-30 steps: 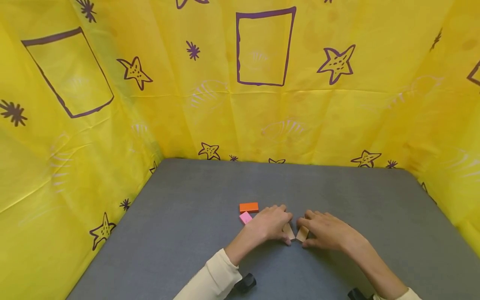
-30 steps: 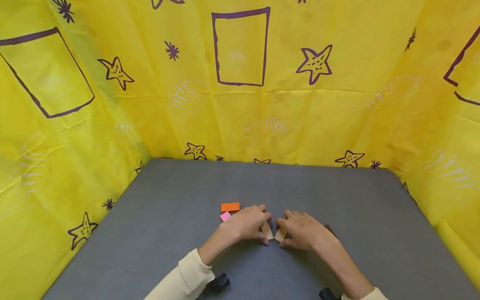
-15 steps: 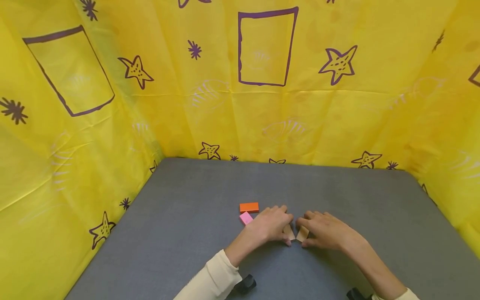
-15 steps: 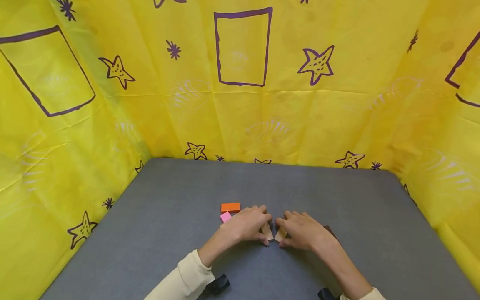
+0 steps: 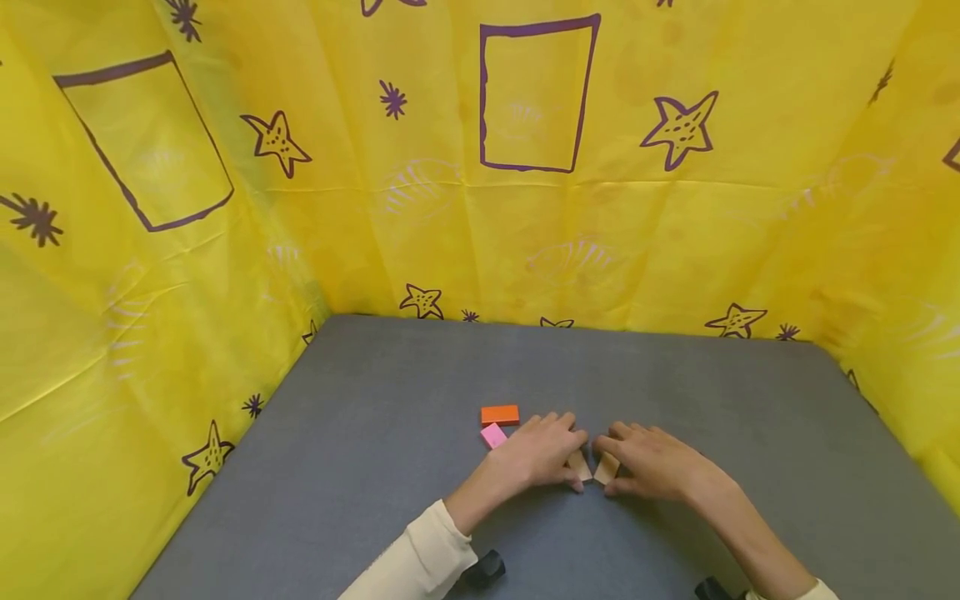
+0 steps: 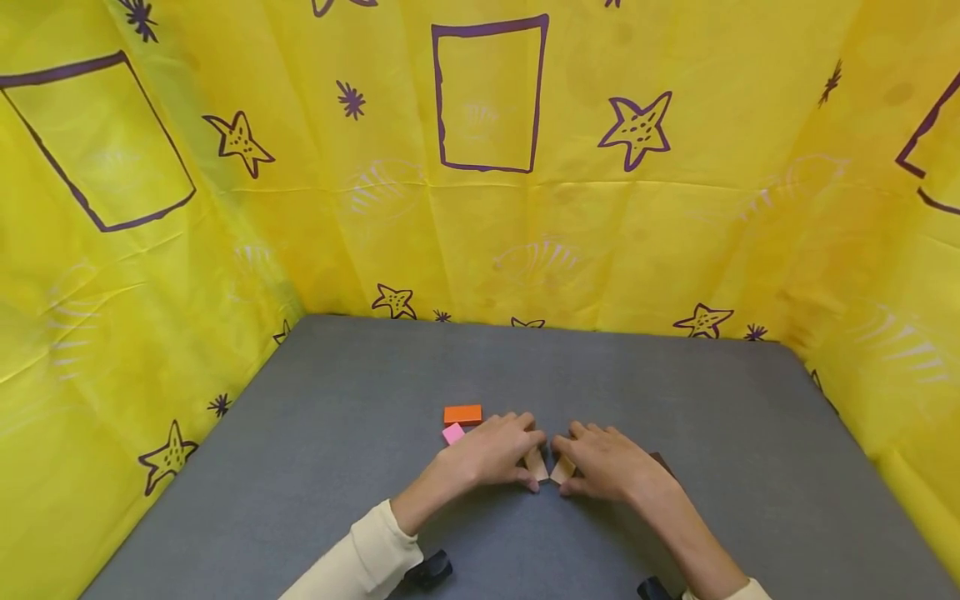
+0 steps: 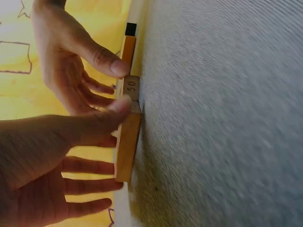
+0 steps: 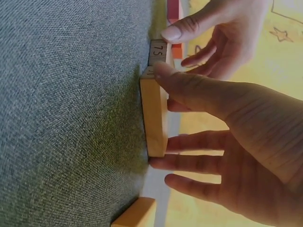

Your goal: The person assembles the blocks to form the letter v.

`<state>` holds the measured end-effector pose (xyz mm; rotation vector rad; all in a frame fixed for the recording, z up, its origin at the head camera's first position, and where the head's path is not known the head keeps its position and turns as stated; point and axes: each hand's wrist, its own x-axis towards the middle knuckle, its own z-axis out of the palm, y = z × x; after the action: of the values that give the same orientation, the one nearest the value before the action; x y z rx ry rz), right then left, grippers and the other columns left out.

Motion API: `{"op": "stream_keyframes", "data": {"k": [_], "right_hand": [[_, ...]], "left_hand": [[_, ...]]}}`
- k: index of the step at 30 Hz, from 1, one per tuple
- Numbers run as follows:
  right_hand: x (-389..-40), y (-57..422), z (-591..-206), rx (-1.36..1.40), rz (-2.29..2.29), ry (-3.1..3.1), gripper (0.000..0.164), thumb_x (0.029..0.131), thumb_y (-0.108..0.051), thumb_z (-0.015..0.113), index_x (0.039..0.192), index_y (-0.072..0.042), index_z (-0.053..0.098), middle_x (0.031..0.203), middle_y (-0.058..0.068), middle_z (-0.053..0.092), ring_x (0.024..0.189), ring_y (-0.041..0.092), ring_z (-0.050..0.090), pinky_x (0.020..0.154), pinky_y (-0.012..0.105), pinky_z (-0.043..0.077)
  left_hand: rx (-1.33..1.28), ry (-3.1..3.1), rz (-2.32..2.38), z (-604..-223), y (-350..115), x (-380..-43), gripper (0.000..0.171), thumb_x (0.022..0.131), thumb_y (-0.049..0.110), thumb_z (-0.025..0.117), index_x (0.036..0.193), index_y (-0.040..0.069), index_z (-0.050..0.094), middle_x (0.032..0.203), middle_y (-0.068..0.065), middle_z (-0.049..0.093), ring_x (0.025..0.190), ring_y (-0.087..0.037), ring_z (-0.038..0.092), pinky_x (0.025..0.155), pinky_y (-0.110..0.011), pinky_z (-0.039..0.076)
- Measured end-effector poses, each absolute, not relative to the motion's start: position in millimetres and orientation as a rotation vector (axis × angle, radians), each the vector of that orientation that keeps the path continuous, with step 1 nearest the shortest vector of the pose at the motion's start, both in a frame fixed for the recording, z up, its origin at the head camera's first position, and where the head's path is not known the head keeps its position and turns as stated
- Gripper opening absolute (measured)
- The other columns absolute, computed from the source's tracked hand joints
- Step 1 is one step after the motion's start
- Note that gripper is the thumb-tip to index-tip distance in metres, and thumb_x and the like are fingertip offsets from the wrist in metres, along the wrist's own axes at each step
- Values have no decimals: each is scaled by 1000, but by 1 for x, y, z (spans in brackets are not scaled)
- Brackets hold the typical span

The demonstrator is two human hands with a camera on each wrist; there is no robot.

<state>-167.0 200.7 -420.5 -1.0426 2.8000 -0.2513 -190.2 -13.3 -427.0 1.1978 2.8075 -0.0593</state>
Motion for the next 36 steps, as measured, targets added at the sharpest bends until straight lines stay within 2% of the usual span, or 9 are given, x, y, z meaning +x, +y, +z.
{"op": "stream_keyframes", "data": {"k": [4, 7, 10, 14, 19, 28, 36], "right_hand": [[-165, 204, -419, -1009, -274, 2801, 53, 89, -43, 81, 131, -16, 66, 114, 2, 63, 97, 21, 61, 81, 47, 53], [-164, 207, -416, -945, -320, 2794, 55, 90, -42, 80, 137, -16, 65, 127, 8, 63, 111, 30, 63, 92, 59, 54], [-162, 212, -411, -890, -358, 2806, 56, 91, -42, 79, 138, -17, 64, 138, 12, 61, 123, 37, 62, 99, 67, 50], [-161, 222, -407, -867, -372, 2838, 57, 94, -42, 76, 143, -17, 61, 150, 19, 57, 133, 45, 58, 102, 73, 46], [-159, 231, -402, -845, -380, 2844, 56, 97, -40, 72, 148, -21, 57, 157, 22, 51, 139, 48, 54, 103, 75, 44], [-156, 243, -402, -852, -361, 2870, 57, 96, -40, 74, 147, -21, 58, 156, 22, 51, 137, 48, 55, 102, 72, 46], [-155, 252, -403, -747, -399, 2826, 58, 97, -41, 73, 148, -21, 57, 159, 23, 48, 139, 50, 51, 104, 77, 40]], "left_hand": [[1260, 2791, 5, -429, -22, -189, 67, 89, 63, 72, 143, 25, 60, 140, 1, 60, 130, -18, 57, 112, -38, 47], [1297, 2731, 33, -429, -32, -187, 78, 92, 68, 65, 155, 26, 49, 162, -1, 47, 154, -24, 40, 126, -46, 34], [1322, 2629, 32, -430, -41, -184, 87, 93, 72, 57, 165, 29, 33, 175, -1, 27, 165, -26, 19, 133, -51, 20], [1370, 2505, -5, -430, -48, -180, 92, 95, 76, 52, 168, 31, 20, 179, 1, 10, 167, -25, 5, 134, -52, 10], [1396, 2447, -73, -431, -52, -176, 94, 96, 77, 48, 169, 30, 14, 179, 2, 2, 167, -22, 0, 134, -53, 5], [1358, 2398, -104, -431, -54, -173, 99, 94, 78, 52, 170, 27, 11, 179, 5, 0, 166, -15, 2, 135, -50, 3], [1363, 2391, -152, -428, -53, -170, 108, 89, 77, 61, 170, 26, 10, 179, 3, -2, 167, -15, 2, 135, -50, 8]]}}
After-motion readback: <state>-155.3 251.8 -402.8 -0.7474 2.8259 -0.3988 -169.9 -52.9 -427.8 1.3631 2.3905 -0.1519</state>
